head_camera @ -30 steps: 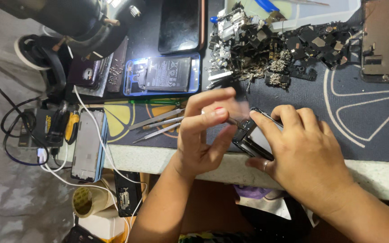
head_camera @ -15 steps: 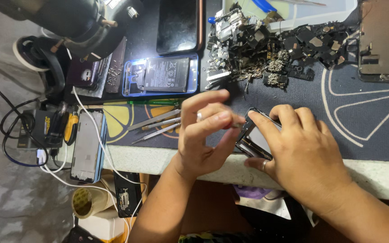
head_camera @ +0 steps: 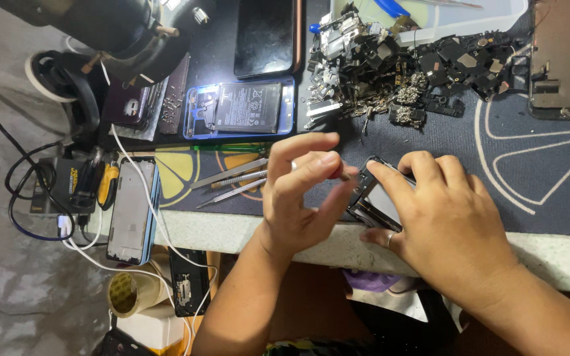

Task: The person removes a battery from a smartphone chassis, peels off protective film, and places the battery into the chassis. They then use a screwdriver to fasten screws along the phone's edge.

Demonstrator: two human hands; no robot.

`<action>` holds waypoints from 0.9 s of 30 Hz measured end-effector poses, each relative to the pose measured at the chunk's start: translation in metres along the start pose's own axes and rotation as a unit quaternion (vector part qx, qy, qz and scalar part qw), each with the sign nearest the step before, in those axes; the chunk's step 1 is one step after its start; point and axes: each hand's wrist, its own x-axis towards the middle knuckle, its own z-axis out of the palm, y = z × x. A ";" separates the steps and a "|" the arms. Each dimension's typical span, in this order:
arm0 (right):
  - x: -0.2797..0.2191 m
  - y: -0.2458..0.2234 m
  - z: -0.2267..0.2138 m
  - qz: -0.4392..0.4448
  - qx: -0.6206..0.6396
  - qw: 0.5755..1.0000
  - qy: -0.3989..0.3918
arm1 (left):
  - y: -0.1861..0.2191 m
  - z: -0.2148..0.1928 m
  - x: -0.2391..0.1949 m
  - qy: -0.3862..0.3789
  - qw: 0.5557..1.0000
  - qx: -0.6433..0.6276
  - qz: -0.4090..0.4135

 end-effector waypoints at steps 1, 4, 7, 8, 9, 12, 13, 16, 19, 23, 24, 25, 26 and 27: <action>0.000 0.000 0.000 -0.001 -0.004 1.000 0.002 | 0.000 0.000 -0.001 0.008 1.000 0.012 -0.005; 0.000 0.000 0.000 -0.004 -0.008 1.000 0.004 | -0.002 0.002 -0.002 0.013 0.999 0.032 -0.004; 0.000 0.000 0.000 -0.004 -0.005 1.000 0.004 | -0.004 0.001 -0.003 0.001 1.000 0.019 0.007; 0.000 0.000 0.000 -0.005 -0.009 1.000 0.005 | -0.004 0.002 -0.002 0.011 1.000 0.014 -0.003; 0.000 -0.001 0.000 -0.006 -0.014 1.000 0.007 | -0.005 0.002 -0.001 0.020 1.000 0.008 -0.014; 0.000 -0.001 -0.001 0.005 -0.004 1.000 -0.004 | 0.000 -0.001 0.000 -0.018 1.000 0.004 0.006; 0.000 -0.002 -0.001 0.004 -0.003 1.000 -0.004 | -0.001 0.000 0.001 -0.016 1.000 0.006 0.012; 0.000 -0.002 -0.002 0.000 -0.003 1.000 -0.001 | -0.002 0.002 0.000 -0.009 1.000 0.012 0.019; 0.000 -0.001 -0.002 0.000 -0.002 1.000 0.003 | -0.003 0.002 -0.003 -0.010 1.000 0.003 0.009; 0.001 -0.001 -0.001 0.004 0.000 1.000 -0.006 | -0.005 0.002 -0.007 -0.001 1.000 -0.005 0.004; 0.001 -0.001 -0.001 0.005 -0.003 1.000 -0.007 | -0.006 0.002 -0.007 0.008 1.000 0.000 0.004; 0.001 -0.001 -0.001 0.006 0.000 1.000 -0.005 | -0.007 0.003 -0.007 0.009 1.000 0.003 0.005; 0.001 -0.001 -0.001 0.006 0.002 1.000 -0.003 | -0.007 0.004 -0.006 0.010 1.000 0.006 0.006; 0.001 -0.001 -0.002 0.005 0.005 1.000 -0.001 | -0.007 0.003 -0.006 0.011 1.000 0.010 0.006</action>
